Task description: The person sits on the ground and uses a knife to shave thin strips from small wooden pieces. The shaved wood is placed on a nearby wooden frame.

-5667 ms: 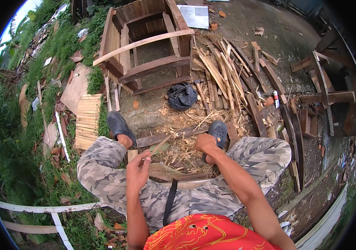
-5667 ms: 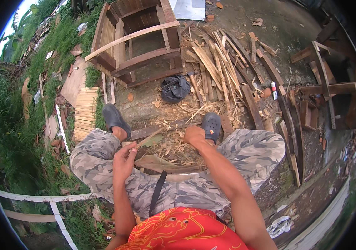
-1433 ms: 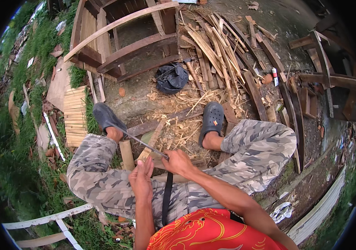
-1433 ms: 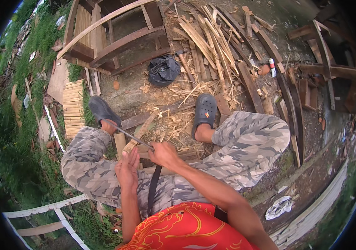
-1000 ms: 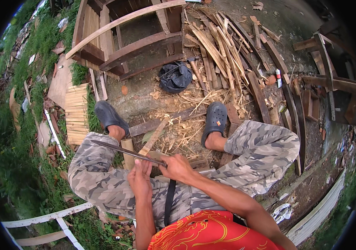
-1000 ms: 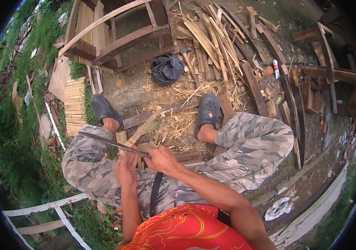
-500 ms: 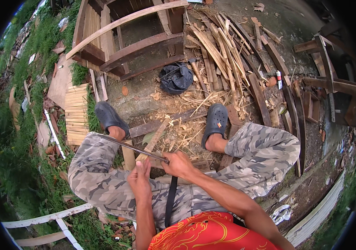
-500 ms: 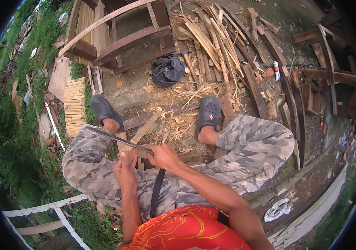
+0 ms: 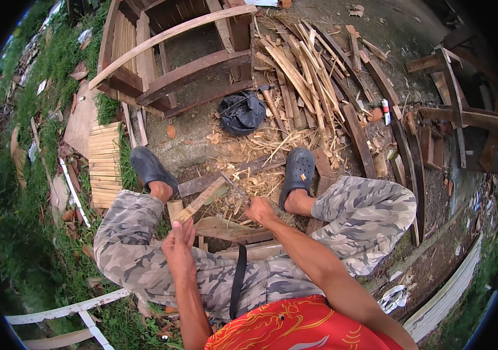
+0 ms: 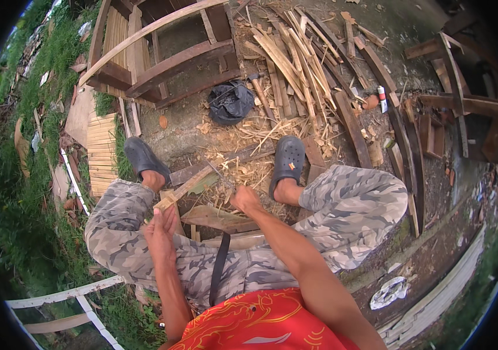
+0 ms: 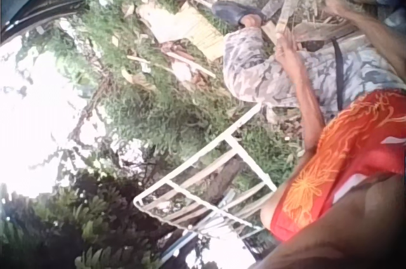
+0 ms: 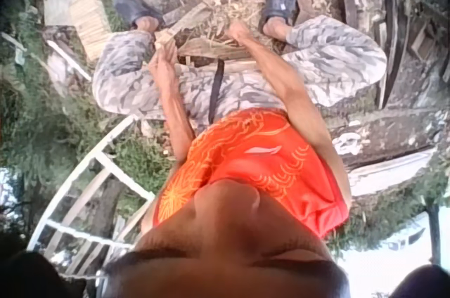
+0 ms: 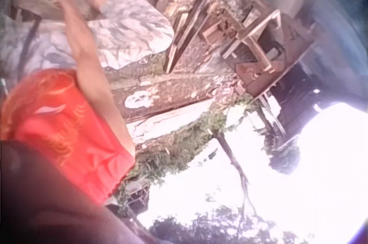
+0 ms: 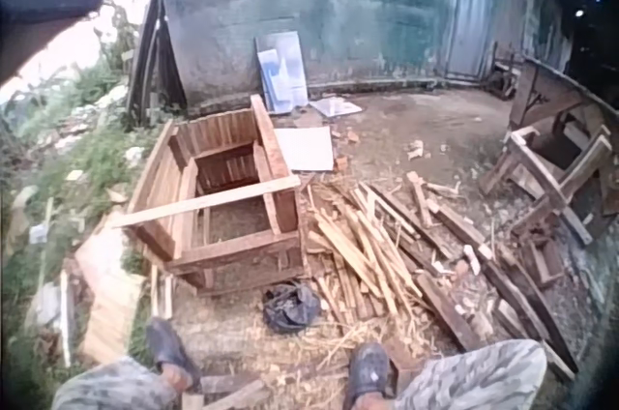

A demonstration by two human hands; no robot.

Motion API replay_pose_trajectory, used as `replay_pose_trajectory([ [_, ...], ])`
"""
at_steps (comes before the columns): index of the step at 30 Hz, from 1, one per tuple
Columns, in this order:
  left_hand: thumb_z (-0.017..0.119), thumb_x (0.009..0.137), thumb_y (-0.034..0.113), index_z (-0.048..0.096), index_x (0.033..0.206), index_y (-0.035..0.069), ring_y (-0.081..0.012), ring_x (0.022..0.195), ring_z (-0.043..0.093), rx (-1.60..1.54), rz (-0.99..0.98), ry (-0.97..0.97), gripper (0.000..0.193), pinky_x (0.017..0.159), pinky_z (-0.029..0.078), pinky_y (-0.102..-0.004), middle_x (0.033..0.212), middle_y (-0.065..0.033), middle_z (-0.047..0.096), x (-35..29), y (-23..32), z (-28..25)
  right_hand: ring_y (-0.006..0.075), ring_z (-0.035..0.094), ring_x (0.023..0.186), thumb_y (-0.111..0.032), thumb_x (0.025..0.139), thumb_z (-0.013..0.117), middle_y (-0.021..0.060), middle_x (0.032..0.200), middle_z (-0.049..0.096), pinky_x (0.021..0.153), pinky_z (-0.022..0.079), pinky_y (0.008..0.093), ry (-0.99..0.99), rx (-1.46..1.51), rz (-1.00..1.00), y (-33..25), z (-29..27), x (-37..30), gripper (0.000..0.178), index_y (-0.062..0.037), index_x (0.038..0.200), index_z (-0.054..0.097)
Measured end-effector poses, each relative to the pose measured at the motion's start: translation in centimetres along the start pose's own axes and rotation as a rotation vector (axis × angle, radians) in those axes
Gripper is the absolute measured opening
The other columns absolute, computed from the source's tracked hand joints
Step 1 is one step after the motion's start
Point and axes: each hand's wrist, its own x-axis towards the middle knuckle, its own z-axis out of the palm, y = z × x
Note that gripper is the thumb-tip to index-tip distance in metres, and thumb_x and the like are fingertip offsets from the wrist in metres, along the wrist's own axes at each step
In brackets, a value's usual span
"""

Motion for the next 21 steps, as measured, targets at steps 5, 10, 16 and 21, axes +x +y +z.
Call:
replay_pose_trajectory([
  [5, 0.054, 0.103, 0.034, 0.059, 0.118, -0.016, -0.0327, 0.117, 0.063, -0.031, -0.018, 0.003, 0.053, 0.101, 0.052, -0.0373, 0.122, -0.0292, 0.063, 0.5, 0.1, -0.4, 0.0475, 0.067, 0.079, -0.029, 0.086, 0.063, 0.0320, 0.080, 0.066, 0.075, 0.055, 0.0501, -0.067, 0.116, -0.242, 1.1, 1.0, 0.3, 0.036, 0.0040, 0.096, 0.070],
  [10, 0.055, 0.102, 0.036, 0.057, 0.120, -0.016, -0.0328, 0.118, 0.063, -0.068, -0.029, 0.004, 0.055, 0.101, 0.052, -0.0375, 0.124, -0.0292, 0.062, 0.7, 0.4, -0.4, 0.0460, 0.068, 0.082, -0.028, 0.085, 0.064, 0.0321, 0.080, 0.067, 0.077, 0.055, 0.0510, -0.056, 0.096, -0.161, 0.8, 1.3, -0.2, 0.037, 0.0049, 0.100, 0.070],
  [16, 0.055, 0.103, 0.036, 0.057, 0.120, -0.017, -0.0326, 0.116, 0.064, -0.073, -0.033, 0.033, 0.055, 0.100, 0.053, -0.0370, 0.124, -0.0293, 0.062, 1.3, 0.7, -0.1, 0.0452, 0.068, 0.090, -0.028, 0.086, 0.062, 0.0286, 0.090, 0.070, 0.080, 0.054, 0.0512, -0.047, -0.028, 0.105, 1.9, 1.3, 0.7, 0.034, -0.0017, 0.107, 0.070],
  [21, 0.055, 0.103, 0.035, 0.057, 0.119, -0.017, -0.0318, 0.114, 0.065, -0.115, -0.001, -0.022, 0.055, 0.099, 0.054, -0.0367, 0.122, -0.0295, 0.063, 1.5, 0.8, 0.2, 0.0457, 0.067, 0.087, -0.027, 0.085, 0.062, 0.0296, 0.085, 0.068, 0.080, 0.054, 0.0503, -0.031, 0.148, -0.186, 3.0, 1.6, 0.5, 0.032, 0.0005, 0.097, 0.070],
])
